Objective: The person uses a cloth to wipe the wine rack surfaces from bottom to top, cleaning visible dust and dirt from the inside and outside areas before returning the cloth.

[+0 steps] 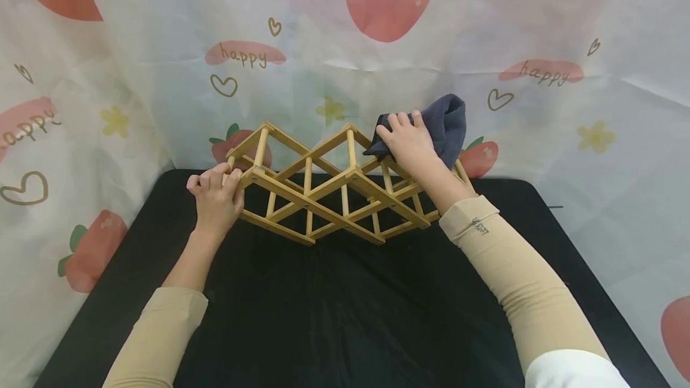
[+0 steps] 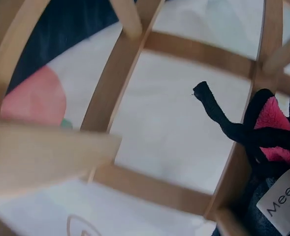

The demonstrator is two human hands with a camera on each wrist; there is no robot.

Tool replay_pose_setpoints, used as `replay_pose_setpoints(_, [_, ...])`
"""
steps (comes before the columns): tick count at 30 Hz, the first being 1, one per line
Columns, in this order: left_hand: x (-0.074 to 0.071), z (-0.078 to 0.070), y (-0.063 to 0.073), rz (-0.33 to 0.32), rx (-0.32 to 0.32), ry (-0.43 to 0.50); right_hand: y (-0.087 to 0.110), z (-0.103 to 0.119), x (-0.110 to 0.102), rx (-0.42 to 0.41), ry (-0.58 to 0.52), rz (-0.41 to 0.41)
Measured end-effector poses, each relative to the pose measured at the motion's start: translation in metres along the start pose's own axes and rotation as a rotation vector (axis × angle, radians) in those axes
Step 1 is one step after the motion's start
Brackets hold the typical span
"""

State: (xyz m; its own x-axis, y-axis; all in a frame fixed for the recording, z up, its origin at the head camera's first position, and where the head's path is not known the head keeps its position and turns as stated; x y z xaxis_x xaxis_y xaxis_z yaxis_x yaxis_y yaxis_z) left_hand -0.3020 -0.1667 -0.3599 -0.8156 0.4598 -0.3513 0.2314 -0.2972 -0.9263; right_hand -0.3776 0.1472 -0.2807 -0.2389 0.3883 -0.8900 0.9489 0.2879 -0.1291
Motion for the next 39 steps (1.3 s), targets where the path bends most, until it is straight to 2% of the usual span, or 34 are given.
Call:
replay_pose_setpoints(7, [0.000, 0.000, 0.000, 0.000, -0.007, 0.002, -0.002, 0.013, 0.007, -0.030, -0.002, -0.024])
replay_pose_setpoints(17, [0.002, 0.000, 0.000, 0.001, -0.014, 0.006, 0.004, -0.007, -0.004, 0.005, 0.033, -0.060])
replay_pose_setpoints(21, [0.002, 0.001, 0.001, 0.009, -0.016, -0.002, 0.007, -0.009, -0.010, -0.009, 0.029, -0.098])
replay_pose_setpoints(27, [0.002, 0.001, 0.003, 0.026, -0.019, -0.005, 0.022, -0.011, -0.030, -0.037, -0.072, -0.220])
replay_pose_setpoints(34, [0.002, 0.001, 0.002, 0.026, -0.017, 0.000, 0.056, -0.030, -0.065, -0.053, -0.247, -0.489])
replay_pose_setpoints(37, [0.002, 0.001, 0.002, 0.024, -0.016, -0.001, 0.071, -0.038, -0.076, -0.046, -0.303, -0.540])
replay_pose_setpoints(39, [0.002, 0.001, 0.002, 0.023, -0.015, -0.003, 0.081, -0.042, -0.080, -0.036, -0.325, -0.547])
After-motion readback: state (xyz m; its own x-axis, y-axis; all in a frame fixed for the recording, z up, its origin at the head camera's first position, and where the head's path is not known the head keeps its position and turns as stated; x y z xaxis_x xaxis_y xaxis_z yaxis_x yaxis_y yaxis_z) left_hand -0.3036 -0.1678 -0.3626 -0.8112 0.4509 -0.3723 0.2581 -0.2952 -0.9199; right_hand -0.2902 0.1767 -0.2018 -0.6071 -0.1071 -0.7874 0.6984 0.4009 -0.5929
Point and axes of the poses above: each hand's wrist, its own y-axis away from the middle knuckle, its own x-axis out of the palm, z = x × y, the point moved 5 cm from there along -y, towards the middle knuckle, and after that the axes turned 8 degrees about x, right-handed, at the moved point
